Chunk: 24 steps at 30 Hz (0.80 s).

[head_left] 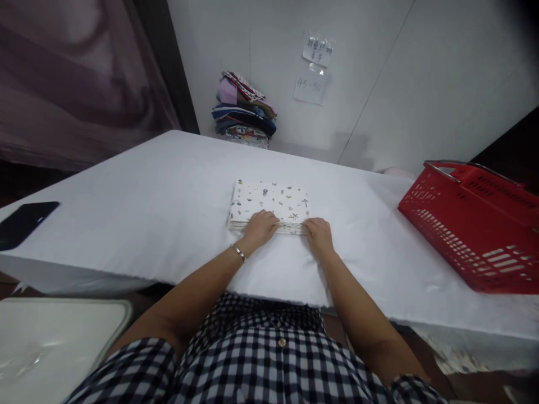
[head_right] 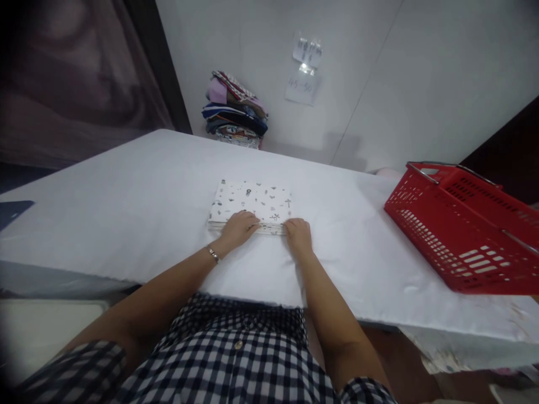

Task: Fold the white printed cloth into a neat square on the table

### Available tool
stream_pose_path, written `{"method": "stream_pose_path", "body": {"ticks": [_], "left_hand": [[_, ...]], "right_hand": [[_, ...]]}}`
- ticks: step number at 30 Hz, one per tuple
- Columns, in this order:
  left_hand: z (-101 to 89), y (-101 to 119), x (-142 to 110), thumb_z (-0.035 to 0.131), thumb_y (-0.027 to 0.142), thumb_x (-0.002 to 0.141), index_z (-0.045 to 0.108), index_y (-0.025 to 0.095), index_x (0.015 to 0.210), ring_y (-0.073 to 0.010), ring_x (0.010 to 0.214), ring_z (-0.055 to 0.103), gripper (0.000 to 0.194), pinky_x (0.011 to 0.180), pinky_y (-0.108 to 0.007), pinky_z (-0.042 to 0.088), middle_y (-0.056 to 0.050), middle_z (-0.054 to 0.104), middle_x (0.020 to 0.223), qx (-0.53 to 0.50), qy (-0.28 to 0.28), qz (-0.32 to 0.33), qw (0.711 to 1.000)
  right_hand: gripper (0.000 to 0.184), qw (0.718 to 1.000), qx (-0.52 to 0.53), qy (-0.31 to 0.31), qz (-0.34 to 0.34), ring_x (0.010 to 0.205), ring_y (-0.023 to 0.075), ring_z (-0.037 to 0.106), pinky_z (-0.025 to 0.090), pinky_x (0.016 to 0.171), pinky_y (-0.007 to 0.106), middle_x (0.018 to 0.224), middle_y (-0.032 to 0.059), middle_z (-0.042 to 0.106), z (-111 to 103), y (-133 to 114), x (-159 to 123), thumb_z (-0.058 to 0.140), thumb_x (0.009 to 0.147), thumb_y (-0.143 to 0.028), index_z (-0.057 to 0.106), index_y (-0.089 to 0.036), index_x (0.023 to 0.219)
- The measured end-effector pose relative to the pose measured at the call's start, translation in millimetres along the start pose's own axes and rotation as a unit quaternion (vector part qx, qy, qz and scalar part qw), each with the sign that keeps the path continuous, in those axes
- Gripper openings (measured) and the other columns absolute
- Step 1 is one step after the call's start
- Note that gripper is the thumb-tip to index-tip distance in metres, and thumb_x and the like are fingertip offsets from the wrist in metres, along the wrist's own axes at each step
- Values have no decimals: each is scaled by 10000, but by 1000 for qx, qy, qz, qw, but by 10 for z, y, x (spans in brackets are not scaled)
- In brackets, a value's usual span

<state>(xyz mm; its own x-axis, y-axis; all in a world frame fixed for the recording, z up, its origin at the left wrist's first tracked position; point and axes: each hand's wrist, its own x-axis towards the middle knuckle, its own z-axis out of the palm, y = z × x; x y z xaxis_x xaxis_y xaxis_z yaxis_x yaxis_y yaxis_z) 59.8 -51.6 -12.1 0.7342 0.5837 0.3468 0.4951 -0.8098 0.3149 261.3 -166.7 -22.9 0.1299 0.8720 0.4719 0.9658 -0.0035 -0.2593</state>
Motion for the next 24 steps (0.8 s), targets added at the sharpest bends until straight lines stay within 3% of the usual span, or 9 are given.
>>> {"method": "stream_pose_path", "body": {"ticks": [5, 19, 22, 24], "left_hand": [[-3, 44, -4, 485, 307, 910, 672, 218, 874, -210, 898, 527, 210, 784, -355, 395, -49, 637, 922, 10, 14, 11, 1000], [-200, -59, -305, 506, 235, 898, 643, 224, 1005, -215, 1015, 529, 175, 892, -391, 367, -43, 654, 1027, 68, 18, -13, 997], [-332, -223, -414, 497, 258, 897, 643, 224, 1019, -213, 1048, 531, 193, 939, -398, 365, -48, 651, 1075, 34, 74, -42, 996], [-422, -403, -529, 513, 283, 880, 649, 219, 1021, -215, 1058, 541, 206, 942, -388, 387, -52, 651, 1099, -3, 142, -120, 983]], "right_hand": [[251, 1000, -3, -18, -23, 1056, 223, 496, 332, 884, 359, 1115, 72, 642, -33, 20, -56, 493, 903, -247, 634, -210, 1107], [228, 1000, -5, 22, -11, 939, 224, 541, 354, 850, 371, 989, 64, 681, 59, 121, -79, 489, 887, -289, 692, -199, 937], [244, 999, -10, 32, -28, 959, 230, 542, 370, 856, 381, 1037, 74, 667, 24, 82, -90, 488, 881, -284, 672, -203, 1019], [258, 998, -2, 45, -50, 986, 231, 538, 374, 874, 388, 1073, 78, 655, 13, 3, -60, 488, 880, -270, 652, -204, 1067]]}}
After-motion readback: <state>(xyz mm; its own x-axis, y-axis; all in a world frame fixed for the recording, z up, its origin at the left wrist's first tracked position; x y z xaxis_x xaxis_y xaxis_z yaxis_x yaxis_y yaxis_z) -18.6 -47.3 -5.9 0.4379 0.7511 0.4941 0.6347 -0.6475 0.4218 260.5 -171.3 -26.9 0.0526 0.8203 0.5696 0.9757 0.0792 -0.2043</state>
